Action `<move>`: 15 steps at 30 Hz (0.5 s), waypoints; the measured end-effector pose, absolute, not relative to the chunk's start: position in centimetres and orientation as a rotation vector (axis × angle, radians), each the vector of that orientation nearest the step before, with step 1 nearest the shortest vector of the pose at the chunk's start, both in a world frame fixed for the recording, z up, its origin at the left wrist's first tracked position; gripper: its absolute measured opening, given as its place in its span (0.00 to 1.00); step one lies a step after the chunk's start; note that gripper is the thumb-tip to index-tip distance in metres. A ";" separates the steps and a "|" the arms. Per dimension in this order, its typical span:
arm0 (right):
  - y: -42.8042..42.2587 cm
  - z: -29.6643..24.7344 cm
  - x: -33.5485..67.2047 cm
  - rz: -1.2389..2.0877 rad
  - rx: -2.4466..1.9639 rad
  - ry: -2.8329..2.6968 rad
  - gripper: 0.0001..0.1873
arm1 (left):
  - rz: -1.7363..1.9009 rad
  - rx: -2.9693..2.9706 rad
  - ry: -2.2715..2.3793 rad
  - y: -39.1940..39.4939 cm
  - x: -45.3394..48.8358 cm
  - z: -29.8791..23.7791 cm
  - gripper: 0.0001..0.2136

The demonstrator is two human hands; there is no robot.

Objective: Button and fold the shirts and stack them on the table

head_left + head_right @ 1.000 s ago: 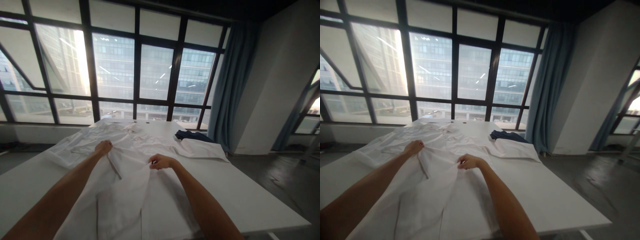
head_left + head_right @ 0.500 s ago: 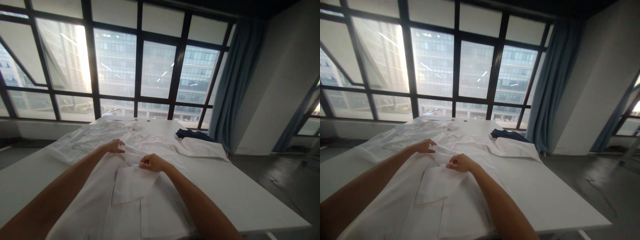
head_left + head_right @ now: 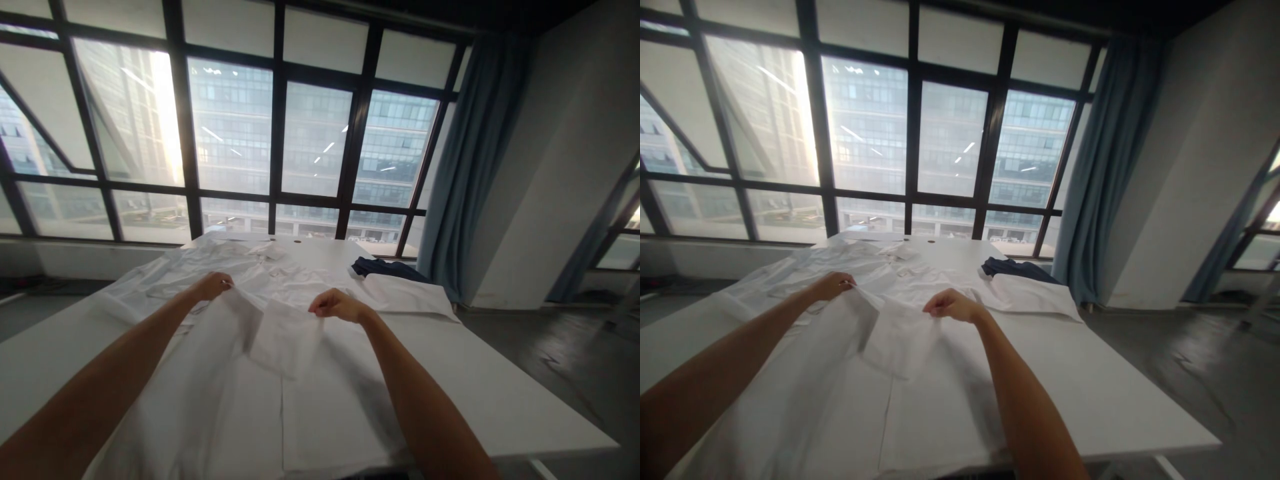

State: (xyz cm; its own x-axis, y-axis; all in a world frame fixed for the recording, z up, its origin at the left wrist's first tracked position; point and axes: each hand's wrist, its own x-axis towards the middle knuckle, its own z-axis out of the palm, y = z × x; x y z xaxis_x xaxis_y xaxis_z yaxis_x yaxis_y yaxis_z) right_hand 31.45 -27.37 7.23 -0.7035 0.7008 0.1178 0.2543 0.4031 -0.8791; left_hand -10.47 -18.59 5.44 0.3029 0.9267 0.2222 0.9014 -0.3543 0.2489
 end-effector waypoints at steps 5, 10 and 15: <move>-27.5 8.2 34.8 1.505 -1.012 -2.256 0.25 | 0.575 2.413 1.914 -19.1 -12.9 5.0 0.13; -27.5 7.6 34.3 1.469 -1.512 -2.342 0.38 | 0.521 2.384 1.949 -19.7 -14.1 3.0 0.14; -27.4 7.7 34.6 1.484 -1.213 -2.252 0.33 | 0.322 2.460 1.853 -19.6 -14.4 1.9 0.19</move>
